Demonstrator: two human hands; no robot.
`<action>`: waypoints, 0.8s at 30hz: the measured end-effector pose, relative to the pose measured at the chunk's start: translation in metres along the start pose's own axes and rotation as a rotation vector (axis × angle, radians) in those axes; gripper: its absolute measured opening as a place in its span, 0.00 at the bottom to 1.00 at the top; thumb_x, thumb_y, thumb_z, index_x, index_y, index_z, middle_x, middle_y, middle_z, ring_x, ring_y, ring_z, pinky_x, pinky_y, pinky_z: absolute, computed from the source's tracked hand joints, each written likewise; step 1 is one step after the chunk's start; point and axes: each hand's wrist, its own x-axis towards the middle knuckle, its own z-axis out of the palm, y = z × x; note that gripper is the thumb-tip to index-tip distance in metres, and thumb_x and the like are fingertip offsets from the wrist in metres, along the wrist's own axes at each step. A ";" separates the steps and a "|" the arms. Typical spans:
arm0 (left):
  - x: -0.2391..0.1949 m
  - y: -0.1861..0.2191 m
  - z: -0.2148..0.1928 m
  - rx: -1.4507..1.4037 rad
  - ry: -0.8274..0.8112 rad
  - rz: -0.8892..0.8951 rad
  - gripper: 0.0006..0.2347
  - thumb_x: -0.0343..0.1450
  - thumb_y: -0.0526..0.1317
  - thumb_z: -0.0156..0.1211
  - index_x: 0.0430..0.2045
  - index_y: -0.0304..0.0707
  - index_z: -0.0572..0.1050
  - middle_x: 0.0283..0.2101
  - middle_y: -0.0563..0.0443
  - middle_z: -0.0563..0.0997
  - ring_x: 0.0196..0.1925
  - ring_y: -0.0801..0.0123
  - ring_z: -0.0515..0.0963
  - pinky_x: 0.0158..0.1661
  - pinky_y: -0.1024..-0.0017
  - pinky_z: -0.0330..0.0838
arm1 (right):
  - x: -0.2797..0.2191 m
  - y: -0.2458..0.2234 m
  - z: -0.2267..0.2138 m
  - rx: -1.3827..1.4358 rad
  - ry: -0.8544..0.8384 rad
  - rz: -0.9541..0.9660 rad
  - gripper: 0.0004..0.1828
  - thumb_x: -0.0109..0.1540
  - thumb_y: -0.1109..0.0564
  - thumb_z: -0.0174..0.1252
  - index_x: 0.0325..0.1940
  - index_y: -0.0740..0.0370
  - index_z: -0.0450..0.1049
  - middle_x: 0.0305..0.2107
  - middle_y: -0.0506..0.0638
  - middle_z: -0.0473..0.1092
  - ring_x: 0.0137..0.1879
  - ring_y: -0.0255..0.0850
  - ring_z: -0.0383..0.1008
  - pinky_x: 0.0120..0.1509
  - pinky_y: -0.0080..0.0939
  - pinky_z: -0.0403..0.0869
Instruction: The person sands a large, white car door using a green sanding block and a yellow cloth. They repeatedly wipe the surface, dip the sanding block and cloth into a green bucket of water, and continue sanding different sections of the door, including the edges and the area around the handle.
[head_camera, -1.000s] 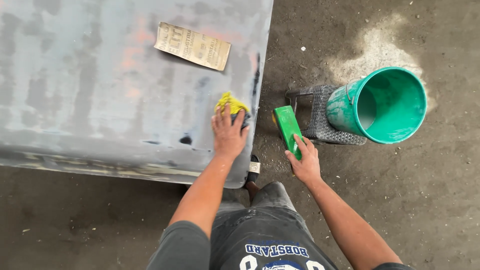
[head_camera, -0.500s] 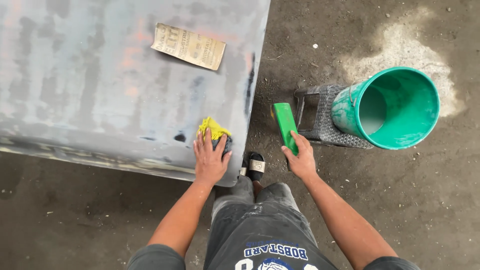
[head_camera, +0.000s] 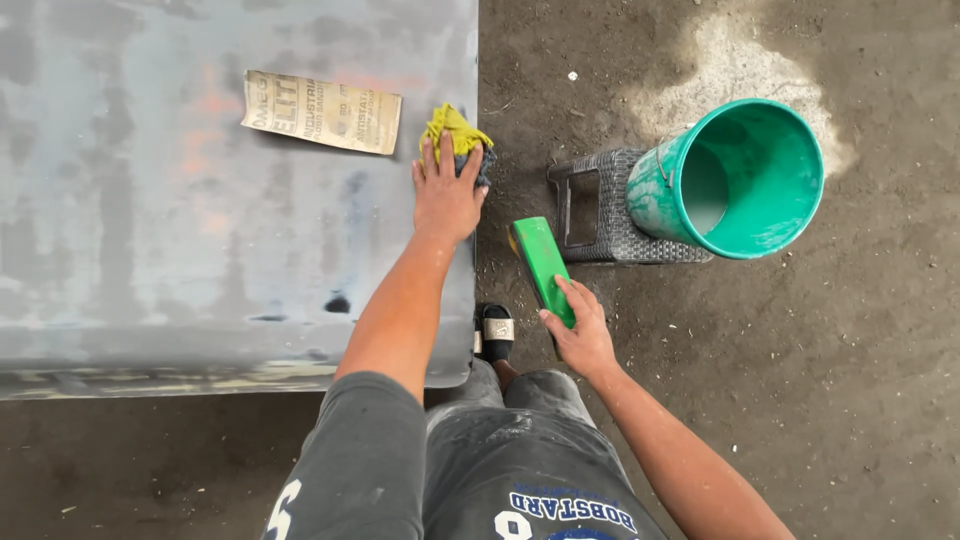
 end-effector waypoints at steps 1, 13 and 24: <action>-0.007 -0.003 0.001 -0.003 0.018 0.022 0.29 0.71 0.51 0.59 0.70 0.58 0.59 0.76 0.34 0.45 0.76 0.32 0.42 0.68 0.36 0.41 | -0.002 0.003 0.001 -0.013 0.014 0.003 0.35 0.60 0.48 0.65 0.71 0.53 0.65 0.65 0.61 0.63 0.68 0.58 0.64 0.69 0.52 0.66; -0.231 -0.068 -0.025 0.056 -0.023 0.105 0.25 0.71 0.52 0.57 0.66 0.54 0.66 0.73 0.35 0.55 0.74 0.37 0.53 0.68 0.43 0.49 | 0.003 0.051 0.007 0.091 0.050 0.108 0.36 0.59 0.47 0.66 0.71 0.54 0.67 0.60 0.61 0.67 0.65 0.52 0.70 0.67 0.47 0.69; -0.183 -0.099 -0.008 0.111 0.298 -0.382 0.22 0.72 0.46 0.61 0.63 0.48 0.72 0.70 0.34 0.63 0.67 0.36 0.62 0.61 0.42 0.59 | 0.031 0.064 -0.077 0.397 0.045 0.196 0.33 0.62 0.50 0.64 0.71 0.56 0.67 0.58 0.57 0.71 0.63 0.43 0.70 0.66 0.41 0.67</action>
